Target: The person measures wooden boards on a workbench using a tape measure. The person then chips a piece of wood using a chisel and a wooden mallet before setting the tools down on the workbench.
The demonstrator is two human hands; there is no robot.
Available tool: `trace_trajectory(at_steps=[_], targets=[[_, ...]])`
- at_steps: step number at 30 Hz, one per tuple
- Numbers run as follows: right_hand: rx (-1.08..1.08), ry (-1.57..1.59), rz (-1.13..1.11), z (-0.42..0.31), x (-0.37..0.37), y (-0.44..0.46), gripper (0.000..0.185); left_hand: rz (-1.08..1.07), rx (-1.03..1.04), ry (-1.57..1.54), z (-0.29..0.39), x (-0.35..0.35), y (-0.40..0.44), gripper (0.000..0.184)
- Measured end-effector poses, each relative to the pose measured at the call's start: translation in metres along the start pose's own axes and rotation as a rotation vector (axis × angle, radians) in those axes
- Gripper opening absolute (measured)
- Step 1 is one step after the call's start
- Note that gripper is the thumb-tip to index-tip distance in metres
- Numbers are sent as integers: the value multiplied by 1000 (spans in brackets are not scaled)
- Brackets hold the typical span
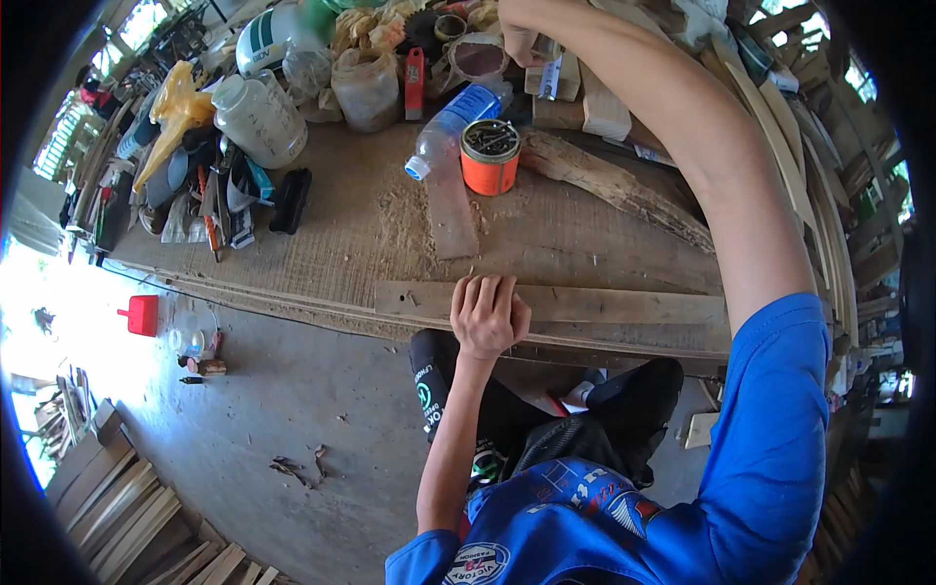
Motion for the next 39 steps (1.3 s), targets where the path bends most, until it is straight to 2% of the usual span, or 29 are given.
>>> trace_trajectory(at_steps=[11, 12, 17, 22, 26, 34, 36, 39], targets=[[24, 36, 98, 8, -12, -16, 34, -8, -2, 0, 0, -2, 0, 22], [-160, 30, 148, 8, -9, -45, 31, -19, -7, 1, 2, -2, 0, 21], [-121, 54, 132, 25, 20, -55, 31, -10, 6, 7, 4, -4, 0, 20], [-151, 41, 112, 15, 34, -44, 39, -11, 20, 27, 4, -3, 1, 19], [-128, 44, 91, 12, 39, -14, 40, -2, 25, 37, 3, -2, 0, 20], [-69, -12, 23, 13, 31, -14, 41, -6, 39, 36, 2, -1, -2, 21], [-44, 18, 90, 13, 32, -21, 32, -5, 41, 34, 2, -1, -1, 21], [-133, 160, 131, 26, 45, -45, 35, -2, 39, 31, 3, -2, 1, 20]])
Point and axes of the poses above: each hand's wrist, its own y-axis towards the middle knuckle, its own x-axis out of the palm, z = x × y, the point moved 1 cm from there along y, towards the middle knuckle, and after that the axes turned 1 degree about -x, right-handed, at the moved point
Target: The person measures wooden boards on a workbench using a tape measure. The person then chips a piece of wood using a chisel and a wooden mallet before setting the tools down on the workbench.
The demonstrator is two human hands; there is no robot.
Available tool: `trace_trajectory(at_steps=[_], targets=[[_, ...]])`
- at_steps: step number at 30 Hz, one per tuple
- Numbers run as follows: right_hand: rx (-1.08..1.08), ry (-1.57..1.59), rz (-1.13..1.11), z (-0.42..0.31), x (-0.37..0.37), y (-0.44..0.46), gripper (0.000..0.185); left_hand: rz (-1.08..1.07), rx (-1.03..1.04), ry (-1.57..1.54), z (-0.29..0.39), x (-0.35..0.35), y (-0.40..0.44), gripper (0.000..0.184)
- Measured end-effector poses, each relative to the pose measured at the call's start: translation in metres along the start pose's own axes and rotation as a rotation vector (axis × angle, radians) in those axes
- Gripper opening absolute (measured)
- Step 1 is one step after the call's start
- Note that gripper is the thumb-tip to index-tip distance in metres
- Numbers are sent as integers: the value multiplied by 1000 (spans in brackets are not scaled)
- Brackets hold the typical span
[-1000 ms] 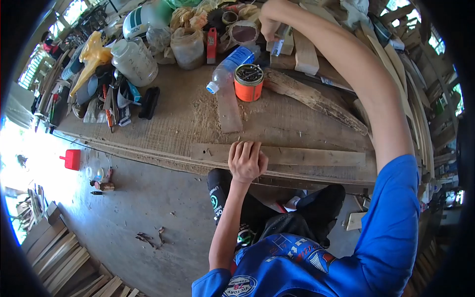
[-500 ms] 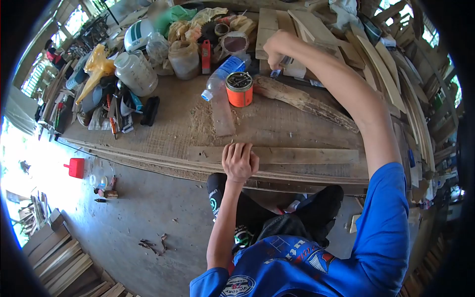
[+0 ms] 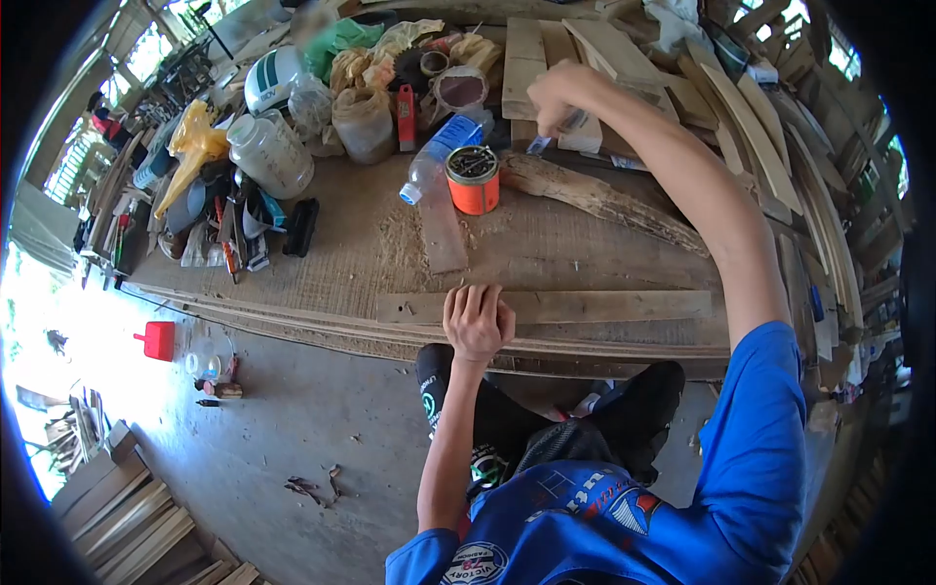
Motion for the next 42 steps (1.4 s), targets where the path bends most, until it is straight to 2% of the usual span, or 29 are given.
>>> trace_trajectory(at_steps=[1, 3, 4, 6, 8, 13, 16, 17, 25, 42], targets=[[3, 4, -7, 9, 13, -4, 35, 3, -6, -6, 1, 0, 0, 20], [-84, 169, 230, 32, 49, -13, 46, -6, -3, -10, 1, 1, 0, 19], [-78, 175, 223, 42, 72, -17, 46, -9, 1, -6, 1, 0, 0, 19], [-108, 610, 413, 59, 122, -27, 51, -10, 8, -7, 0, 0, -1, 19], [-146, 787, 528, 63, 163, -34, 54, 12, 9, -12, 1, 0, 0, 20], [-164, 1040, 648, 61, 204, -29, 52, -38, 14, 30, 2, 0, -1, 21], [-201, 975, 674, 66, 202, -23, 53, -13, 29, 43, 3, 0, 0, 21], [-175, 981, 570, 69, 201, -22, 57, -10, 24, 45, 3, 1, 0, 21], [-134, 982, 488, 84, 199, -22, 58, -36, 41, 56, 2, 1, -1, 22], [-186, 991, 527, 92, 194, -24, 52, -46, 58, 76, 2, 3, -3, 23]])
Point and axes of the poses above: each hand's wrist, its own y-axis towards the middle knuckle, its own x-axis out of the palm, z = x × y, the point moved 1 cm from there along y, towards the middle knuckle, and after that the axes turned 1 degree about -x, right-handed, at the moved point
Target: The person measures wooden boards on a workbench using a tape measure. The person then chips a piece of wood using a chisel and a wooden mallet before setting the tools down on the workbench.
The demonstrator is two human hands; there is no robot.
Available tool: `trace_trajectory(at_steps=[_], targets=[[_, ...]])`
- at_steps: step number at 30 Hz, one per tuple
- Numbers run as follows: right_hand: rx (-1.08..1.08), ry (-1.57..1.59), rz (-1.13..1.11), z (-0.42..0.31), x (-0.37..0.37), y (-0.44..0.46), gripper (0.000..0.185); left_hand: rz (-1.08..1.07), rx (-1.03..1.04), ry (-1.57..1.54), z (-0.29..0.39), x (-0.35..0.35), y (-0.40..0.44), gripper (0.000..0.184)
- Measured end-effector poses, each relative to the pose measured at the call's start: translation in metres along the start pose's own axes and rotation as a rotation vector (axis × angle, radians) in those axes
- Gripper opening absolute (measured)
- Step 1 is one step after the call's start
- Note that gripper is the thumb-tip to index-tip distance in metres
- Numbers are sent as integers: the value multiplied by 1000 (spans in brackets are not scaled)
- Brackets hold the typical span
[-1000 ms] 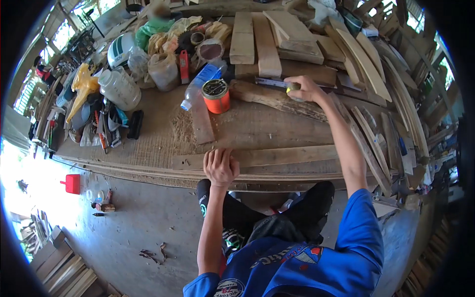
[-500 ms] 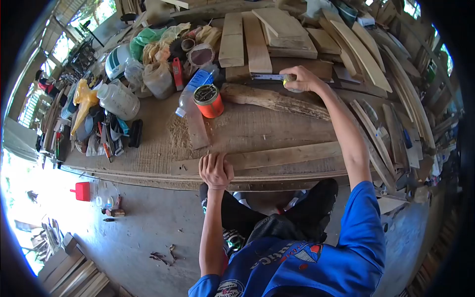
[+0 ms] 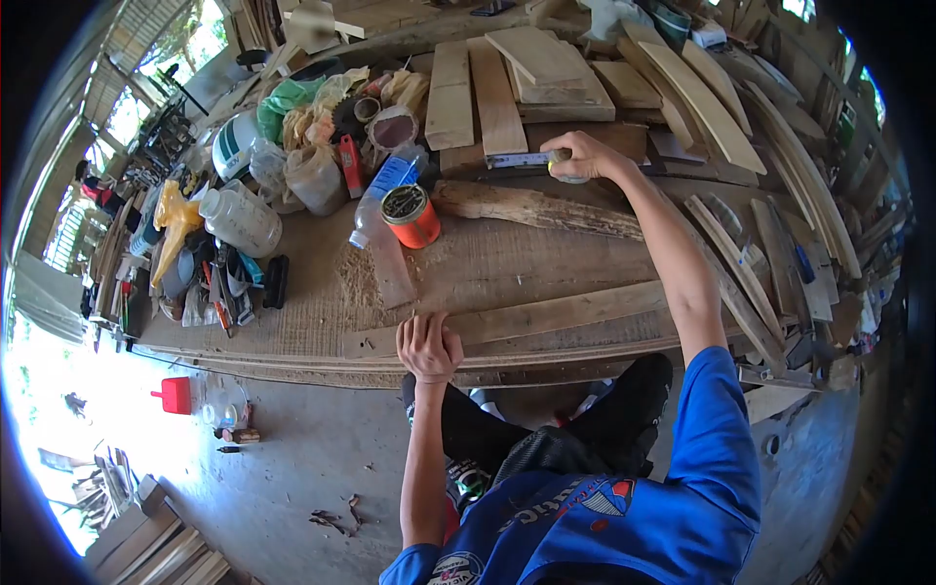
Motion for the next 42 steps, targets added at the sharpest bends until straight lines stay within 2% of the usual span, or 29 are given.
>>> trace_trajectory(at_steps=[7, 8, 10, 12, 14, 18, 20, 22, 24, 25, 26, 28, 29, 30, 32, 33, 34, 36, 37, 38, 40, 41, 42], targets=[[-165, -66, 53, -53, 4, 38, 52, 0, -21, -2, 2, -1, 1, 21], [-168, -62, 50, -63, 9, 46, 52, -4, -19, -5, 1, -1, 2, 21], [-18, -284, 101, -74, 15, 65, 52, 10, -12, -7, 0, 0, 3, 21], [-51, -313, 144, -76, 19, 72, 52, 23, -15, 1, 1, -1, 3, 21], [-38, -107, 160, -78, 21, 63, 51, 9, -28, -38, 2, -3, 4, 20], [-229, 277, 316, -84, 56, -19, 50, 1, -38, -54, -3, -1, 1, 21], [-39, 462, 217, -107, 78, -85, 52, -71, -96, -54, 0, -6, 7, 21], [0, 503, 217, -131, 100, -144, 53, -146, -143, -53, 15, -23, 7, 21], [-31, 601, 203, -141, 124, -192, 53, 45, -366, -555, 36, -40, 12, 24], [-36, 601, 180, -149, 131, -209, 50, -16, -516, -966, 48, -47, 5, 25], [-26, 604, 155, -156, 137, -224, 47, -40, -520, -979, 55, -56, 0, 25], [-15, 620, 94, -153, 157, -245, 53, -636, -686, -1032, 62, -72, -15, 24], [-46, 628, 30, -152, 163, -254, 59, -647, -557, -920, 58, -70, -25, 22], [-21, 622, 42, -158, 161, -260, 59, -667, -550, -939, 57, -72, -29, 22], [179, 875, -67, -174, 158, -268, 81, -815, -474, -832, 58, -82, -39, 19], [121, 831, -120, -174, 162, -269, 94, -798, -342, -910, 58, -84, -43, 26], [133, 838, -115, -173, 167, -274, 94, -812, -341, -914, 58, -91, -48, 26], [239, 893, -23, -172, 177, -282, 93, -572, -828, -1189, 55, -106, -53, 42], [232, 938, 39, -167, 185, -287, 89, -611, -873, -1105, 46, -108, -63, 56], [233, 937, 45, -165, 194, -292, 89, -614, -869, -1107, 47, -110, -73, 56], [434, 1118, 255, -159, 203, -295, 82, -820, -1034, -1285, 62, -109, -91, 62], [435, 1122, 249, -161, 203, -294, 82, -928, -954, -1335, 75, -107, -97, 71], [398, 1033, 232, -168, 199, -289, 78, -929, -908, -1360, 90, -104, -100, 76]])
Point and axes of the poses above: each hand's wrist, its own y-axis towards the middle knuckle, its own x-axis out of the palm, z = x × y, the point moved 1 cm from there along y, towards the middle knuckle, and after that the axes turned 1 degree about -x, right-handed, at the moved point
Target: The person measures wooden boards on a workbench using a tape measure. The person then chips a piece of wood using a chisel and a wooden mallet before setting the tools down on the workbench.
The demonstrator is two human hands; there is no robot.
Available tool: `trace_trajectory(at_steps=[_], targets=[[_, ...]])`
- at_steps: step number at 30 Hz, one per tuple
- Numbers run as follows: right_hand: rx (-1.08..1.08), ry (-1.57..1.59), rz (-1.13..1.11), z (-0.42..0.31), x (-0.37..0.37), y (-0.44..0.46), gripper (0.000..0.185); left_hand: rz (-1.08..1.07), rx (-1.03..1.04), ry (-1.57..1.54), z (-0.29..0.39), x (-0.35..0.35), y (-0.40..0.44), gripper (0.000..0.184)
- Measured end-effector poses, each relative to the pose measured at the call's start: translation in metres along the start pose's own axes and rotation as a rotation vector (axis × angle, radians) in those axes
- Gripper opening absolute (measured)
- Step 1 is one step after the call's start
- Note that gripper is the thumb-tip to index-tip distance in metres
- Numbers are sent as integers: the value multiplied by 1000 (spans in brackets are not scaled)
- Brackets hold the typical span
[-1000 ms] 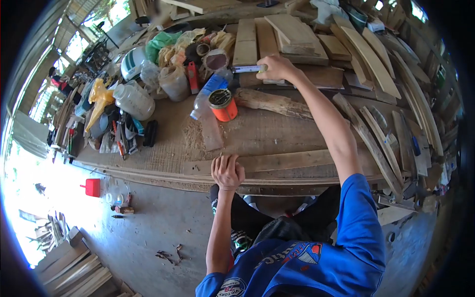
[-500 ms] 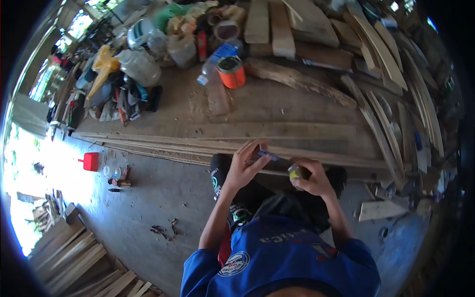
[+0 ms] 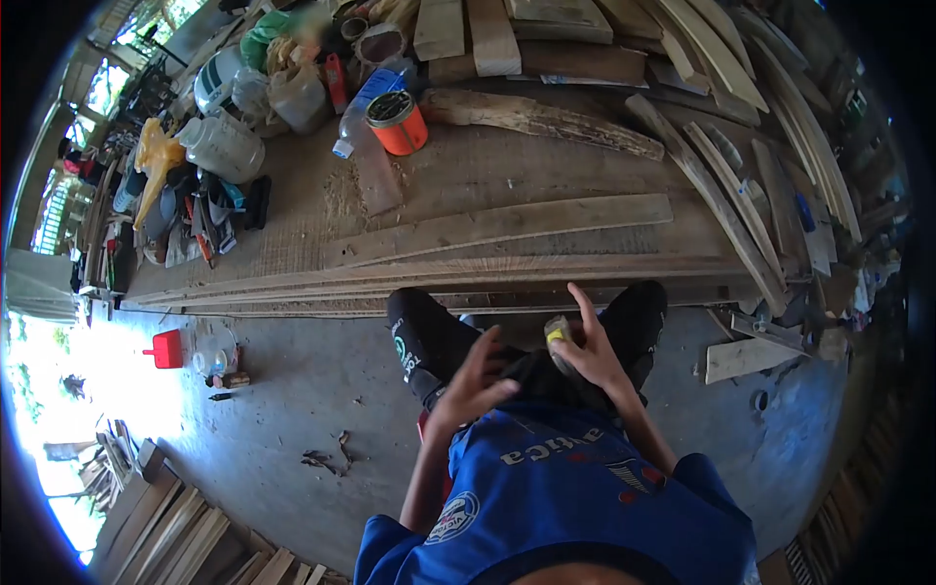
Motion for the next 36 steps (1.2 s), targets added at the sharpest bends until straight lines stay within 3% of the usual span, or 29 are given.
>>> trace_trajectory(at_steps=[2, 4, 6, 8, 10, 11, 13, 14, 16, 17, 18, 19, 20, 21, 22, 23, 25, 27, 28, 30, 31, 32, 36], targets=[[-43, -84, -46, -13, 16, 6, 73, -4, 38, 6, -4, 21, 8, 82], [-4, -72, -73, -23, 36, 11, 66, 15, 226, 70, 2, 25, 24, 86], [-52, 29, -118, -25, 48, 18, 65, 26, 109, -82, 19, 12, 25, 79], [7, 219, -115, -12, 50, 24, 68, 64, 89, -153, 27, -5, 26, 55], [-10, 230, -207, -15, 51, 27, 71, 177, 83, -432, 15, -16, 27, 47], [-11, 210, -263, -17, 52, 26, 70, 202, 97, -428, 13, -20, 22, 47], [7, 324, -395, -32, 58, 24, 68, 236, -74, -818, 15, -24, 13, 42], [2, 322, -403, -36, 56, 26, 68, 239, -65, -816, 11, -27, 11, 42], [-35, 12, -517, -44, 47, 31, 57, 225, -56, -855, -1, -36, 7, 42], [-445, -540, -510, -65, 28, 44, 45, 307, -42, -795, -1, -46, 2, 40], [-527, -901, -375, -62, 9, 54, 40, 346, -26, -725, 8, -60, -4, 39], [-419, -952, -236, -63, -11, 69, 42, 374, -19, -656, 20, -77, -9, 37], [-490, -1106, -124, -72, -31, 84, 44, 433, 55, -505, 14, -109, -9, 34], [-562, -1266, -3, -84, -48, 95, 45, 646, 213, -332, 49, -113, -10, 35], [-544, -1282, 40, -85, -58, 102, 45, 668, 351, 4, 66, -134, -8, 38], [-537, -1324, 7, -80, -68, 110, 48, 830, 153, 558, 81, -161, -4, 38], [-507, -1370, 12, -68, -80, 111, 51, 911, 313, 1060, 109, -195, 17, 35], [-641, -1320, 46, -59, -79, 110, 55, 998, 451, 1359, 106, -244, 39, 36], [-631, -1326, 76, -51, -83, 110, 55, 977, 475, 1360, 98, -263, 48, 36], [-699, -1332, 77, -37, -86, 109, 53, 1127, 349, 1511, 88, -290, 59, 35], [-822, -1382, 109, -42, -83, 104, 49, 1194, 352, 1583, 86, -291, 64, 36], [-800, -1391, 154, -42, -84, 103, 49, 1262, 352, 1648, 82, -289, 66, 37], [-932, -1343, 145, -52, -92, 108, 33, 1060, 409, 1529, 85, -313, 67, 37]])
Point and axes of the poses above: each hand's wrist, its own y-axis towards the middle knuckle, its own x-axis out of the palm, z = x × y, the point moved 1 cm from there along y, towards the middle knuckle, and after that the axes turned 1 degree about -x, right-handed, at the moved point
